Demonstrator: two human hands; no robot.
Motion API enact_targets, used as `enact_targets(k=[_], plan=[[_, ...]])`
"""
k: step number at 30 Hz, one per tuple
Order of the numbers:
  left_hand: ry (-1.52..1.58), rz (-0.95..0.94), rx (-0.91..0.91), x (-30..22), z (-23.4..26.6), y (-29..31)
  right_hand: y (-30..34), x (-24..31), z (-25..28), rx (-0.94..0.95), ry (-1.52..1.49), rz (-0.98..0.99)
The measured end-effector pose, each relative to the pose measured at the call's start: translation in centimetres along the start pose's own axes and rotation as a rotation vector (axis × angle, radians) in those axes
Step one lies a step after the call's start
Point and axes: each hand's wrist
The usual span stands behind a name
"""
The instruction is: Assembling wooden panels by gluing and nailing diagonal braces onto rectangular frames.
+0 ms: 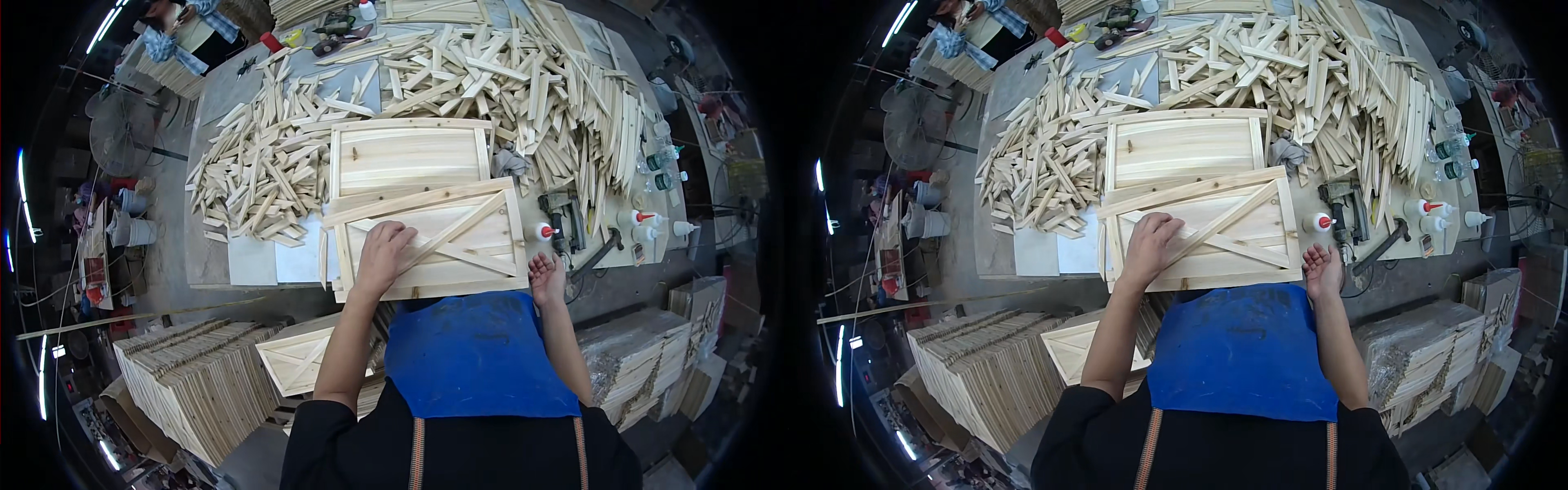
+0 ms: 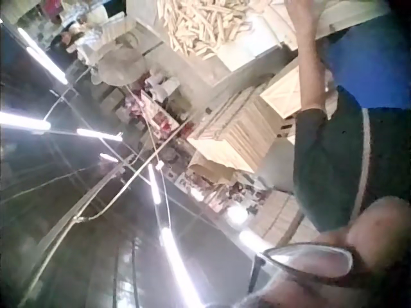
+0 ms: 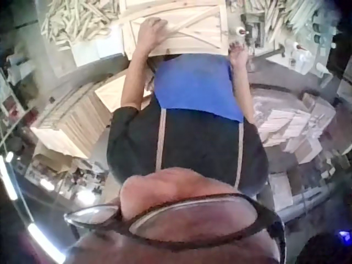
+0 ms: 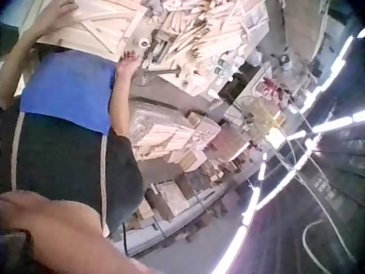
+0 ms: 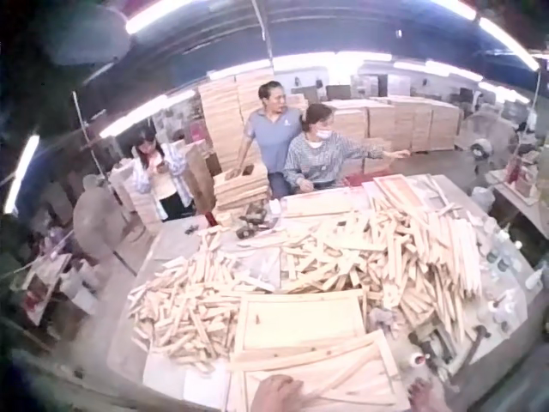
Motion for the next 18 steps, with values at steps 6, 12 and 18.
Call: enact_targets(k=[6, 12, 18], plan=[[-0.008, -0.01, 0.047, 0.6, 0.0, -0.2, 0.8, -0.3, -1.1, -0.03, 0.05, 0.08], [-0.053, -0.027, 0.048, 1.1, -0.8, -0.5, 1.6, -1.1, -3.1, -0.037, 0.142, 0.177], [-0.101, 0.016, 0.05, 0.4, -1.3, -0.9, 1.7, -1.7, -3.2, -0.004, 0.147, 0.191]])
Point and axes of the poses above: each hand's wrist, its own y-axis away from the middle knuckle, its own z-axis out of the back of the hand, x = y × z, and after that the axes turned 11 degrees about z, right-handed
